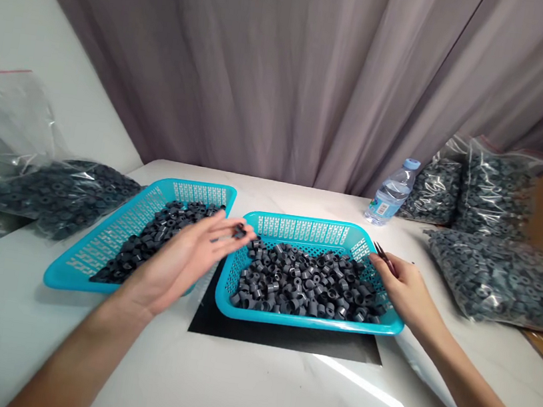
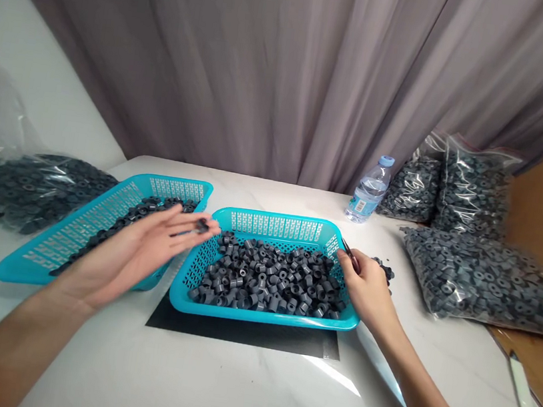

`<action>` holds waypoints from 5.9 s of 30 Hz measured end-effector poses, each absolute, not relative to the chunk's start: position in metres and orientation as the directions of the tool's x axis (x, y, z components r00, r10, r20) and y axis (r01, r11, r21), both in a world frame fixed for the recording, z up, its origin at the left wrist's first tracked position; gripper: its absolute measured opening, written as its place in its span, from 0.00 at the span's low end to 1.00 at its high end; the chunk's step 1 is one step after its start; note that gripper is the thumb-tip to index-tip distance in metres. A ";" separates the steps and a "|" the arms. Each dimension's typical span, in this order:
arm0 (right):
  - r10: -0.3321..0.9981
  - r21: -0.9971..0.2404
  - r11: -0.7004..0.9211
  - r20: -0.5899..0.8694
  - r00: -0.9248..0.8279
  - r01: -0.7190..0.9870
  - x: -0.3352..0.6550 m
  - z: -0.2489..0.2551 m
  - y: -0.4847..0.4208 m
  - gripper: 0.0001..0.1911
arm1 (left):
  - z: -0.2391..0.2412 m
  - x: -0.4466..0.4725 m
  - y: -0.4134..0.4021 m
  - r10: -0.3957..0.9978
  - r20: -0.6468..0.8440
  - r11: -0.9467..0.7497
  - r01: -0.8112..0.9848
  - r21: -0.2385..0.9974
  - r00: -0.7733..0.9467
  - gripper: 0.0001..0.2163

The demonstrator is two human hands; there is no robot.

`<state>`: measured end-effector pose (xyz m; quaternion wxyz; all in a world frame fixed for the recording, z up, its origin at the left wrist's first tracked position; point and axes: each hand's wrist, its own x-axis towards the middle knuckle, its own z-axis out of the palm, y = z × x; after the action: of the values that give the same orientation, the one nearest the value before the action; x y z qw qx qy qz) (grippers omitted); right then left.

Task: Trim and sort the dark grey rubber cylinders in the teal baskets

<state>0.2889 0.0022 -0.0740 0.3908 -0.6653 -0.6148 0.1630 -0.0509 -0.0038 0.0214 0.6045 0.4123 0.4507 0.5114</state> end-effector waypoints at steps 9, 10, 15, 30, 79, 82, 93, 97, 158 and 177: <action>0.947 -0.700 0.034 0.250 0.200 0.714 0.289 -0.074 0.002 0.26 | 0.016 -0.117 0.029 0.870 0.475 -0.216 0.760 0.613 -0.135 0.11; 0.949 -0.700 0.033 0.247 0.197 0.714 0.288 -0.074 0.002 0.25 | 0.017 -0.112 0.026 0.883 0.467 -0.275 0.745 0.608 -0.055 0.10; 0.943 -0.709 0.048 0.264 0.201 0.704 0.287 -0.074 0.002 0.26 | 0.012 -0.065 0.007 0.865 0.184 -0.476 0.648 0.595 0.467 0.09; 0.958 -0.714 0.009 0.207 0.199 0.700 0.290 -0.073 0.002 0.25 | -0.005 -0.036 0.001 0.848 0.117 -0.500 0.706 0.502 0.517 0.07; 0.954 -0.725 0.028 0.224 0.197 0.688 0.292 -0.077 0.003 0.26 | 0.007 -0.039 0.005 0.797 0.235 -0.602 0.768 0.221 0.557 0.09; 0.955 -0.732 0.023 0.217 0.201 0.681 0.290 -0.075 0.002 0.27 | -0.004 -0.021 0.004 0.832 0.164 -0.555 0.784 0.279 0.530 0.10; 0.951 -0.724 0.043 0.241 0.194 0.688 0.290 -0.073 0.001 0.27 | -0.013 -0.019 0.009 0.862 0.132 -0.503 0.790 0.351 0.490 0.07; 0.953 -0.721 0.034 0.232 0.195 0.692 0.290 -0.073 0.002 0.27 | -0.002 -0.026 0.008 0.884 0.141 -0.463 0.796 0.390 0.445 0.07; 0.947 -0.717 0.060 0.260 0.187 0.695 0.287 -0.071 0.002 0.28 | 0.014 -0.043 0.021 0.864 0.075 -0.465 0.730 0.501 0.498 0.07; 0.958 -0.733 0.040 0.221 0.182 0.679 0.290 -0.074 0.005 0.26 | -0.012 -0.014 0.037 0.833 0.220 -0.540 0.663 0.518 0.507 0.07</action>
<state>0.2901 0.0049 -0.0738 0.3805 -0.6681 -0.6126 0.1832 -0.0144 0.0374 -0.0121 0.1869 0.8476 0.4415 0.2273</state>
